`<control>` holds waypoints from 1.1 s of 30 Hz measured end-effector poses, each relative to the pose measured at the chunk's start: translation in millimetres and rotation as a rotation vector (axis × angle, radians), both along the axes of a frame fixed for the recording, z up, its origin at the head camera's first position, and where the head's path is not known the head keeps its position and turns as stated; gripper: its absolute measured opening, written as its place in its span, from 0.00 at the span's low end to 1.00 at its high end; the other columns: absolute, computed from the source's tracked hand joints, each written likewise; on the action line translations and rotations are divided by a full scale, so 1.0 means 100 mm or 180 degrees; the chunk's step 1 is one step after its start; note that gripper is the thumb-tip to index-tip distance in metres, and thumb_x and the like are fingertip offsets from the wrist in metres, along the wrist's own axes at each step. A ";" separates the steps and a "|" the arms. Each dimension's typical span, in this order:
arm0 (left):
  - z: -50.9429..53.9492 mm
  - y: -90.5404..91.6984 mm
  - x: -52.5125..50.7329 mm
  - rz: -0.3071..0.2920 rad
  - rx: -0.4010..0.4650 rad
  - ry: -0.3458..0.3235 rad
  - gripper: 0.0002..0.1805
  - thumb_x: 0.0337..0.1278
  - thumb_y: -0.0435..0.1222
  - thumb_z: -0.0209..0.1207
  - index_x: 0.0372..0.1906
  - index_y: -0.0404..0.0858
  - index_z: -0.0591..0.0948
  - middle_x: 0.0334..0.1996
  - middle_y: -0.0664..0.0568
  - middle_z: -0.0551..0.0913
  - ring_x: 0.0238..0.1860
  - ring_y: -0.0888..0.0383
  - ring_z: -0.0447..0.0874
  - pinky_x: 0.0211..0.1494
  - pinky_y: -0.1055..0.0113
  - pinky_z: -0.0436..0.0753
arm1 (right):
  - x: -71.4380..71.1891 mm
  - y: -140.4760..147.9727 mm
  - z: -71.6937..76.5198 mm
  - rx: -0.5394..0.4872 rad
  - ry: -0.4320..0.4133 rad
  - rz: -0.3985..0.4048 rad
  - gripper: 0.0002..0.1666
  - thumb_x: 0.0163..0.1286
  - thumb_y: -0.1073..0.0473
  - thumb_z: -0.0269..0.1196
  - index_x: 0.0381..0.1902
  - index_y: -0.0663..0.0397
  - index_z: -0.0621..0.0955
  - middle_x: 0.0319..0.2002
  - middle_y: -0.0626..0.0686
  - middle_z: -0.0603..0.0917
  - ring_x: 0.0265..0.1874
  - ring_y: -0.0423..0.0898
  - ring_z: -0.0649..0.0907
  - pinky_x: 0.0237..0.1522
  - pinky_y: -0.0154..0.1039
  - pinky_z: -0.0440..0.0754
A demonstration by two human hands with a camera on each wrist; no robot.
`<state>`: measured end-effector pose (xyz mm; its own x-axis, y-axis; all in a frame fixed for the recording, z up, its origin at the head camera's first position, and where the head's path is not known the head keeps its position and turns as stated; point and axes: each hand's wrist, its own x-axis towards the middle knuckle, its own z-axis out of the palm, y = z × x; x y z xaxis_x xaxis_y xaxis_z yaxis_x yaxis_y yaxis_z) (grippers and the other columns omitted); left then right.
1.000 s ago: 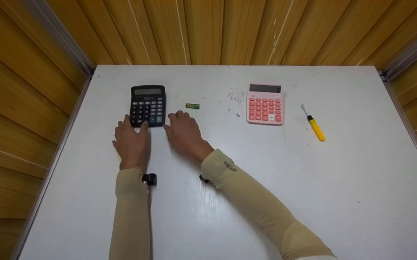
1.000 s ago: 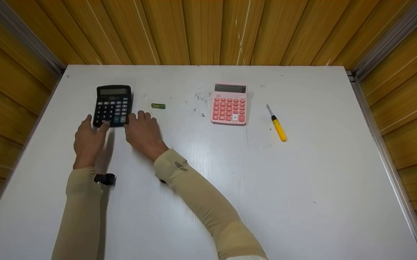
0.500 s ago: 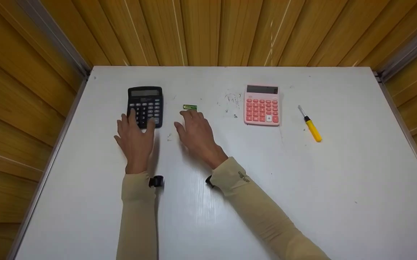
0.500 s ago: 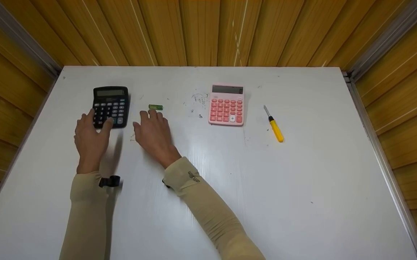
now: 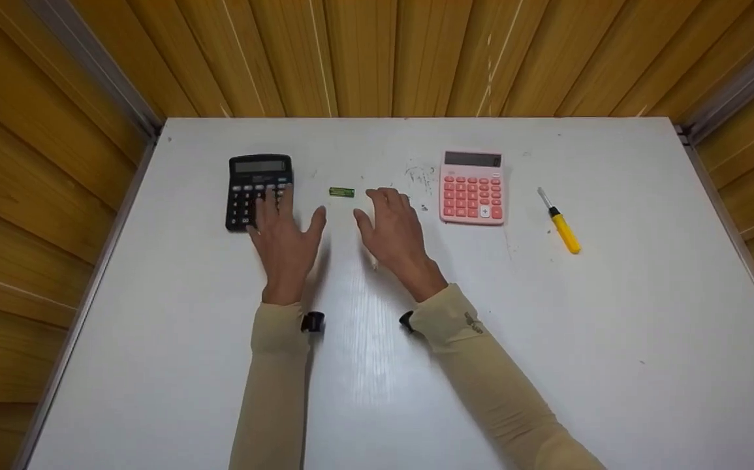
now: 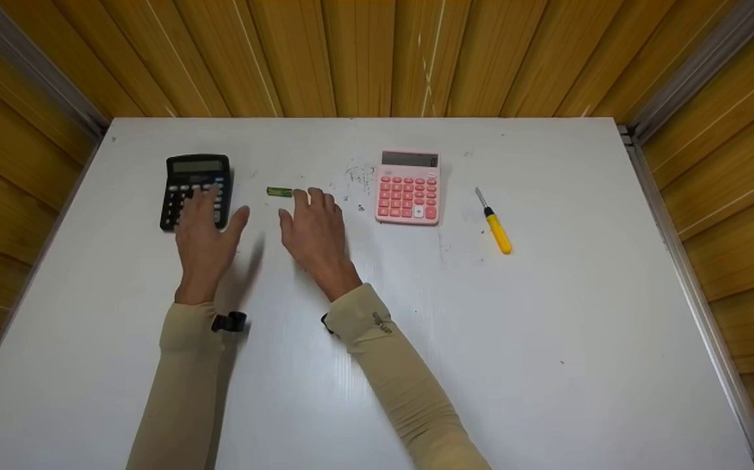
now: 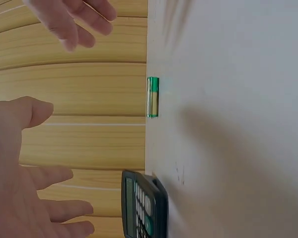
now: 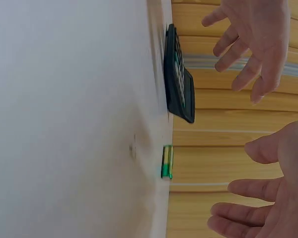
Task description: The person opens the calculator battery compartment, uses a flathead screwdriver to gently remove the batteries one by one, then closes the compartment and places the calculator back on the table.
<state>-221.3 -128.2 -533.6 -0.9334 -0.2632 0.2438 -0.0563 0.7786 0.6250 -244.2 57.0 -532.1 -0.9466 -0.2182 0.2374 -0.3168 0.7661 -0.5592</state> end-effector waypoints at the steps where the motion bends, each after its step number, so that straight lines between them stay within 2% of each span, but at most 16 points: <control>1: 0.00 0.04 -0.01 -0.0043 -0.0035 0.0007 0.42 0.70 0.54 0.63 0.79 0.35 0.70 0.78 0.29 0.62 0.81 0.30 0.53 0.74 0.23 0.50 | -0.01 0.03 0.00 0.0010 0.0022 -0.0029 0.29 0.83 0.50 0.60 0.70 0.65 0.77 0.66 0.64 0.78 0.66 0.60 0.77 0.67 0.53 0.75; 6: 0.00 0.23 -0.07 -0.0246 -0.0229 -0.0073 0.42 0.71 0.57 0.63 0.79 0.36 0.71 0.79 0.29 0.62 0.80 0.30 0.54 0.73 0.22 0.52 | -0.04 0.18 0.01 0.0071 0.0056 -0.0172 0.29 0.83 0.50 0.60 0.70 0.64 0.77 0.69 0.65 0.77 0.69 0.60 0.75 0.68 0.54 0.74; 12: 0.00 0.39 -0.11 -0.0371 -0.0377 -0.0063 0.41 0.71 0.56 0.63 0.78 0.37 0.72 0.79 0.29 0.62 0.80 0.30 0.54 0.72 0.20 0.51 | -0.07 0.31 0.00 0.0100 0.0000 -0.0238 0.30 0.84 0.49 0.59 0.72 0.63 0.76 0.74 0.65 0.73 0.73 0.61 0.72 0.74 0.54 0.68; 17: 0.03 0.48 -0.14 -0.0486 -0.0453 -0.0057 0.41 0.72 0.57 0.62 0.78 0.37 0.72 0.79 0.29 0.61 0.81 0.30 0.52 0.72 0.19 0.49 | -0.08 0.42 0.01 0.0162 0.0030 -0.0298 0.32 0.83 0.48 0.59 0.74 0.64 0.74 0.76 0.66 0.70 0.76 0.61 0.68 0.77 0.54 0.62; 24: 0.03 0.56 -0.14 -0.0541 -0.0838 -0.0278 0.44 0.74 0.64 0.55 0.81 0.40 0.68 0.82 0.33 0.57 0.83 0.31 0.48 0.74 0.21 0.48 | -0.06 0.52 0.00 0.0535 -0.0137 -0.0341 0.40 0.84 0.41 0.56 0.81 0.60 0.66 0.81 0.66 0.61 0.81 0.65 0.58 0.80 0.59 0.50; 33: 0.02 0.69 -0.17 -0.0725 -0.1078 -0.0371 0.46 0.73 0.68 0.50 0.83 0.42 0.66 0.83 0.37 0.57 0.83 0.33 0.49 0.75 0.23 0.49 | -0.08 0.64 0.01 0.0672 -0.0247 -0.0445 0.42 0.84 0.40 0.54 0.83 0.58 0.63 0.83 0.65 0.56 0.82 0.64 0.53 0.81 0.60 0.46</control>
<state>-238.0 -59.4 -532.0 -0.9849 0.0298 0.1703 0.0857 0.9396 0.3312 -252.0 121.1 -530.7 -0.9846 -0.1210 0.1261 -0.1622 0.9017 -0.4007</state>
